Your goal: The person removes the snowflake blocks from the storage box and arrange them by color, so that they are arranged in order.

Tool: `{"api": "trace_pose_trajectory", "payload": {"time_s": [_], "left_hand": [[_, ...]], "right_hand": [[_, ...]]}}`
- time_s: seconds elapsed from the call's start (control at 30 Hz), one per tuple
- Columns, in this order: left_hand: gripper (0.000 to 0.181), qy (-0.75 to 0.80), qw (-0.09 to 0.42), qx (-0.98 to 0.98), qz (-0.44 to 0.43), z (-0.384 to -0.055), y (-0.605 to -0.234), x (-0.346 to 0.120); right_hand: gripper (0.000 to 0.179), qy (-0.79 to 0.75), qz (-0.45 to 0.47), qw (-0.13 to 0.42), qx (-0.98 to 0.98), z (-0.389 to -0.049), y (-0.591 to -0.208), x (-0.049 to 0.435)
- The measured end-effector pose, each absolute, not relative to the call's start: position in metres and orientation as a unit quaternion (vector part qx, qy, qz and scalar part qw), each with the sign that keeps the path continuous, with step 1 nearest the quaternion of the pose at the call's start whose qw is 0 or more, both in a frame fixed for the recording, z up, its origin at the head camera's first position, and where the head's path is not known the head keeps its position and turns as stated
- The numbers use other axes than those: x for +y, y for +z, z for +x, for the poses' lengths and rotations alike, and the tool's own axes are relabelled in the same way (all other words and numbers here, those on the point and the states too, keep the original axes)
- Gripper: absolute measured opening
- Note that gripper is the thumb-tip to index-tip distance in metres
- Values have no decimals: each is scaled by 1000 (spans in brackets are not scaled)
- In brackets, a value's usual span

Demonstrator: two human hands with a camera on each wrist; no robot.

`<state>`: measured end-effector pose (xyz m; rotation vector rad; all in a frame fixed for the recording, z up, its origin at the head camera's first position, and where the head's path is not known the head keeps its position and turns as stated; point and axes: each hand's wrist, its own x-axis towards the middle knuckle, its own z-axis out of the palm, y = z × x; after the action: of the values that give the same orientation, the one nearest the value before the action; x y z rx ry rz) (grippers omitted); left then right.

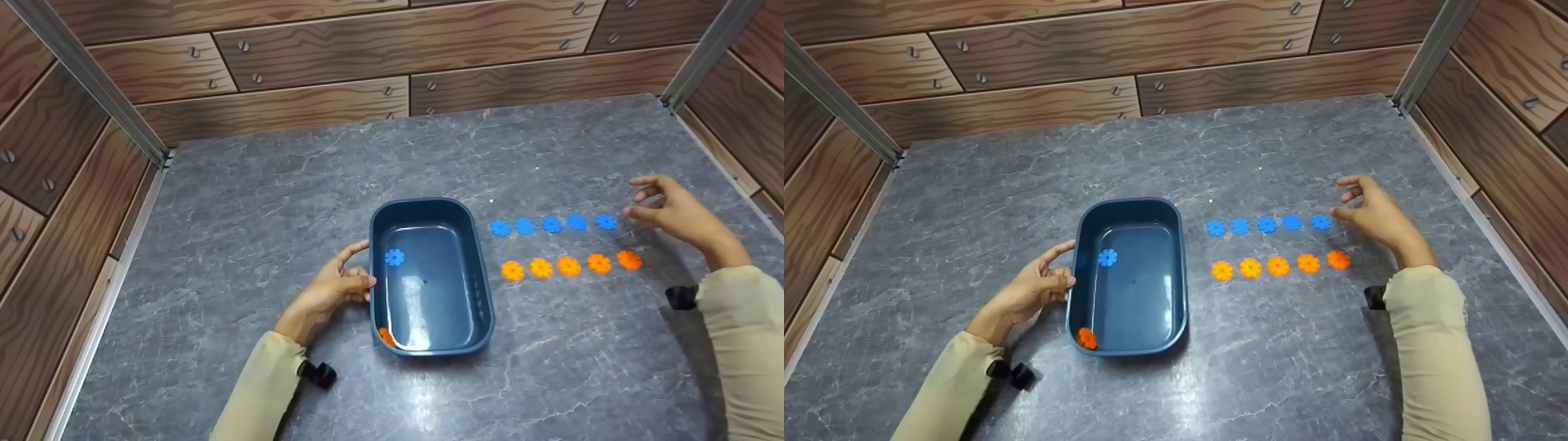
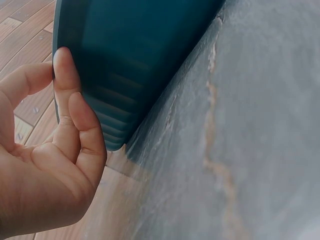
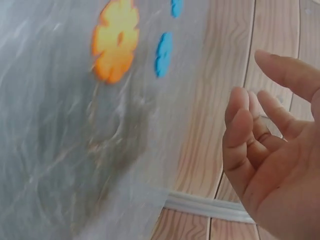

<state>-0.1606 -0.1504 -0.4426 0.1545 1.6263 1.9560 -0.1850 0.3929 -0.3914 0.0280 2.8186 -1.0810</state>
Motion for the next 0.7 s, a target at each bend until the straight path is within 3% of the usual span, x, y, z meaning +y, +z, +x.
{"api": "trace_pose_trajectory", "payload": {"time_s": [0.7], "left_hand": [[79, 739, 292, 604, 59, -161, -444, -150]], "right_hand": [[53, -391, -35, -18, 920, -180, -369, 335]]}}
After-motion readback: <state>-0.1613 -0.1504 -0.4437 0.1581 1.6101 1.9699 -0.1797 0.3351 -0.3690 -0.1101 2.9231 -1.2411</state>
